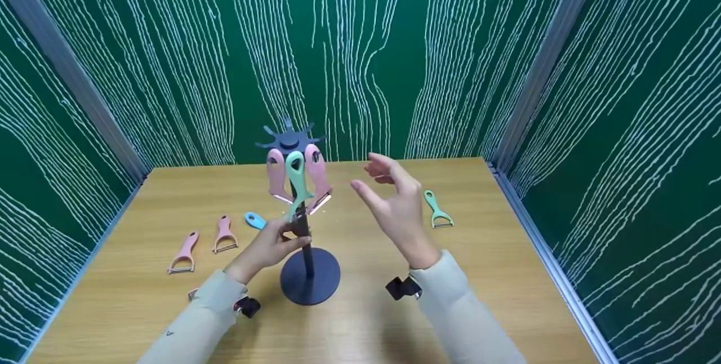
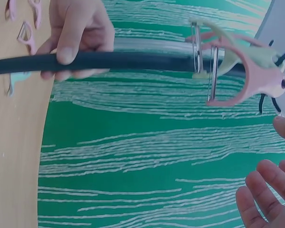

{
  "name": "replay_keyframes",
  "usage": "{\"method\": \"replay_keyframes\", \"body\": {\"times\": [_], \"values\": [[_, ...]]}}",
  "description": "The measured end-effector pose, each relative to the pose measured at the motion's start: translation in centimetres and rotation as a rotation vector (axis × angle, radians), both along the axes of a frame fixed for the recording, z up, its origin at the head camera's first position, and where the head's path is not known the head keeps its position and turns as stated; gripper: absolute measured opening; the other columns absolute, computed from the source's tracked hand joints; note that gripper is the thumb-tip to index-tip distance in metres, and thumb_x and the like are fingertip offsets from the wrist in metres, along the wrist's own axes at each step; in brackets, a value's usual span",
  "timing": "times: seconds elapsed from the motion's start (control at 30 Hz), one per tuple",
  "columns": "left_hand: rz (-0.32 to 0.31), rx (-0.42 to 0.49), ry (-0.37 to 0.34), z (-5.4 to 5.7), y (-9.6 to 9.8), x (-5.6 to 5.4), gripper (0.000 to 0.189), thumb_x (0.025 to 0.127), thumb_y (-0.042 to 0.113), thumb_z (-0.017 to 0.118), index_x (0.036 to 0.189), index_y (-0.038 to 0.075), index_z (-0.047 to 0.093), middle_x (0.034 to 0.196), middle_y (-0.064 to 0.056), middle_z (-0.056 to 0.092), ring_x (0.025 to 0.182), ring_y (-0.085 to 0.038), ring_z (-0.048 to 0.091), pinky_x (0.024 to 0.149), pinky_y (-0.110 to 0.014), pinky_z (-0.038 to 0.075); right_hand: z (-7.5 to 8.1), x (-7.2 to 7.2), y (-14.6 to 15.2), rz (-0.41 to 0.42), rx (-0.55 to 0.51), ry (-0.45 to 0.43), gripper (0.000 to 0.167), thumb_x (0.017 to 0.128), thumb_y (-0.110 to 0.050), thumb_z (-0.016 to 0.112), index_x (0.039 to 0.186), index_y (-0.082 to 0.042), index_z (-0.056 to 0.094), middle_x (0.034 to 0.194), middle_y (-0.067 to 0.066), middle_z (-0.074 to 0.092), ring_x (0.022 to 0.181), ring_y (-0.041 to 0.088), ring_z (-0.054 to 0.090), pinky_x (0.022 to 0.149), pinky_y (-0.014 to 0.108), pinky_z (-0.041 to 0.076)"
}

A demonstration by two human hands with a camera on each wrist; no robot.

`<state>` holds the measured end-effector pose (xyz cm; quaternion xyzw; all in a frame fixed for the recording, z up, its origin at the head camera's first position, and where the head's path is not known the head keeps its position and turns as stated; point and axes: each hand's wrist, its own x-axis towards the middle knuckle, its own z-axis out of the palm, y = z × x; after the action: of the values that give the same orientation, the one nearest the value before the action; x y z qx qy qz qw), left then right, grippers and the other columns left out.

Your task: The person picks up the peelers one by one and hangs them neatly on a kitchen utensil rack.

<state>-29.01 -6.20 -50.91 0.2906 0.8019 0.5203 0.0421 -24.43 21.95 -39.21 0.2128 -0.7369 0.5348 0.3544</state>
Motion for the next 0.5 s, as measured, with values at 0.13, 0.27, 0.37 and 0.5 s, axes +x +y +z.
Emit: {"method": "replay_keyframes", "body": {"times": [0.13,0.27,0.37,0.5], "values": [[0.000,0.004,0.002,0.0,0.0,0.0,0.012,0.104,0.013,0.074,0.114,0.011,0.068,0.110,-0.006,0.076,0.105,-0.020,0.071,0.094,-0.043,0.064,-0.3,-0.3,1.0,-0.020,-0.004,-0.008,0.045,0.090,0.012,0.080,0.133,0.007,0.068,0.108,0.024,0.073,0.100,0.005,0.071,0.093,0.019,0.059],[0.001,0.000,-0.014,0.0,0.1,0.0,0.012,0.105,0.015,0.073,0.115,0.012,0.067,0.113,-0.007,0.076,0.107,-0.020,0.070,0.096,-0.045,0.063,-0.9,-0.7,1.9,-0.054,0.003,-0.029,0.045,0.091,0.010,0.080,0.134,0.006,0.068,0.110,0.024,0.074,0.102,0.005,0.070,0.094,0.017,0.058],[0.001,-0.006,-0.022,-0.1,0.0,0.0,0.012,0.105,0.015,0.073,0.116,0.013,0.067,0.113,-0.006,0.076,0.107,-0.019,0.070,0.097,-0.044,0.063,-1.4,-1.0,2.5,-0.077,0.001,-0.053,0.045,0.091,0.010,0.081,0.134,0.006,0.068,0.112,0.026,0.073,0.102,0.005,0.069,0.094,0.016,0.057],[0.009,-0.016,-0.021,-0.1,0.0,0.0,0.011,0.106,0.016,0.072,0.115,0.014,0.067,0.112,-0.002,0.075,0.107,-0.018,0.069,0.097,-0.042,0.063,-2.0,-1.6,3.2,-0.100,-0.007,-0.095,0.045,0.092,0.008,0.081,0.135,0.005,0.069,0.114,0.027,0.073,0.102,0.004,0.069,0.094,0.016,0.056]]}}
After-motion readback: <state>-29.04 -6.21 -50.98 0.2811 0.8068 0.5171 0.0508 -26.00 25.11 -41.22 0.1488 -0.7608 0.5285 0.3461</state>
